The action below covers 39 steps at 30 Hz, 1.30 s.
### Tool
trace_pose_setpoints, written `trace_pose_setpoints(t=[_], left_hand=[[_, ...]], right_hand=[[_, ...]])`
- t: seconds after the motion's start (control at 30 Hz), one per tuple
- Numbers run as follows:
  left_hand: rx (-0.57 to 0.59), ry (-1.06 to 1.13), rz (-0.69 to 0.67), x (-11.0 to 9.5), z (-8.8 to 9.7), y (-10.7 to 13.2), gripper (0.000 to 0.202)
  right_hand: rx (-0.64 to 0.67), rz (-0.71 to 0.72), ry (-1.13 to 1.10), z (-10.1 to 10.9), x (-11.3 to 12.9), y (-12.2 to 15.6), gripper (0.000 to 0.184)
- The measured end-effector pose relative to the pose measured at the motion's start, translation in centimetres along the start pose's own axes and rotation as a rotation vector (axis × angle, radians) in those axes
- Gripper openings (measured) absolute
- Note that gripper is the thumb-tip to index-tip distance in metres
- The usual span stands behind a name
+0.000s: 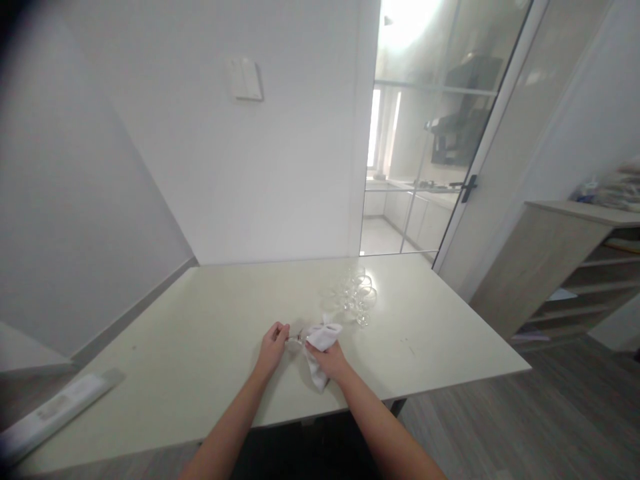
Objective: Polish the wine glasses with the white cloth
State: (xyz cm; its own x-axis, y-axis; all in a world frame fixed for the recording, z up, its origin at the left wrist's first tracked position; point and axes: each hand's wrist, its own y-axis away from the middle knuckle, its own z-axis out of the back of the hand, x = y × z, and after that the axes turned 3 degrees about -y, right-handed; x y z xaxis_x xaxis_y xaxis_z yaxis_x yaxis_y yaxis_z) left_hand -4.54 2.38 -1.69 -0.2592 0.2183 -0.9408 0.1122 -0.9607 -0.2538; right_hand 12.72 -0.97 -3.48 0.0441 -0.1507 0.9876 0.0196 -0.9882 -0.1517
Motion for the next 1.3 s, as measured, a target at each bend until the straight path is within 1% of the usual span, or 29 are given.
trace_pose_setpoints(t=[0.1,0.17,0.23,0.33,0.4,0.47,0.5,0.57,0.63,0.67,0.7,0.77,0.87,0.97,1.03,1.1,1.17,1.23,1.3], left_hand=[[-0.007,0.012,-0.015,-0.1,0.0,0.1,0.037],[0.012,0.018,-0.023,-0.2,0.0,0.3,0.036],[0.086,0.037,-0.014,-0.4,0.1,0.6,0.033],[0.225,0.089,0.006,-0.6,0.2,1.0,0.030],[0.258,0.094,-0.008,-0.6,0.3,1.2,0.029],[0.268,0.083,-0.027,-0.6,0.6,1.2,0.029],[0.283,0.076,-0.032,-0.7,0.7,1.0,0.029],[0.353,0.050,-0.043,-1.1,1.1,0.4,0.028],[0.428,0.004,-0.072,-1.6,1.3,-0.7,0.028],[0.442,-0.011,-0.083,-1.9,1.2,-1.5,0.028],[0.424,-0.007,-0.079,-2.1,1.1,-2.4,0.029],[0.352,0.056,-0.017,-2.2,0.3,-4.1,0.028],[0.266,0.169,0.082,-1.7,-1.3,-6.0,0.026],[0.180,0.249,0.074,-0.7,-2.3,-6.6,0.027],[0.160,0.256,0.046,0.0,-2.4,-6.5,0.029],[0.200,0.225,0.014,0.4,-2.1,-6.4,0.028],[0.280,0.190,-0.029,0.4,-1.8,-6.2,0.027],[0.361,0.173,-0.080,0.2,-1.7,-5.9,0.027],[0.419,0.165,-0.132,-0.2,-1.6,-5.6,0.030]], right_hand=[[-0.010,-0.012,-0.002,0.0,0.1,0.0,0.048],[-0.038,-0.031,-0.018,0.0,0.1,0.0,0.053],[-0.095,-0.045,-0.053,0.2,0.0,-0.2,0.056],[-0.171,-0.023,-0.106,0.6,0.2,-0.9,0.052],[-0.166,0.036,-0.092,0.8,0.8,-1.6,0.048],[-0.129,0.084,-0.028,1.0,1.7,-2.6,0.046],[-0.115,0.094,0.002,0.9,2.3,-3.1,0.047],[-0.076,0.095,0.039,0.5,3.5,-4.4,0.046],[-0.086,0.100,-0.009,-0.2,4.4,-5.8,0.047],[-0.110,0.087,-0.052,-0.7,4.6,-6.5,0.049],[-0.137,0.070,-0.104,-1.2,4.6,-7.2,0.051],[-0.194,0.002,-0.228,-2.3,4.1,-8.6,0.052],[-0.174,-0.045,-0.312,-3.6,2.4,-10.1,0.057],[-0.113,-0.032,-0.297,-4.2,0.7,-10.3,0.072],[-0.098,-0.025,-0.223,-4.2,0.1,-9.9,0.067],[-0.113,-0.036,-0.145,-4.0,-0.2,-9.3,0.056],[-0.114,-0.053,-0.105,-3.9,-0.3,-8.9,0.048],[-0.103,-0.054,-0.104,-3.9,-0.3,-8.9,0.044],[-0.104,-0.024,-0.119,-3.7,-0.3,-9.1,0.042]])
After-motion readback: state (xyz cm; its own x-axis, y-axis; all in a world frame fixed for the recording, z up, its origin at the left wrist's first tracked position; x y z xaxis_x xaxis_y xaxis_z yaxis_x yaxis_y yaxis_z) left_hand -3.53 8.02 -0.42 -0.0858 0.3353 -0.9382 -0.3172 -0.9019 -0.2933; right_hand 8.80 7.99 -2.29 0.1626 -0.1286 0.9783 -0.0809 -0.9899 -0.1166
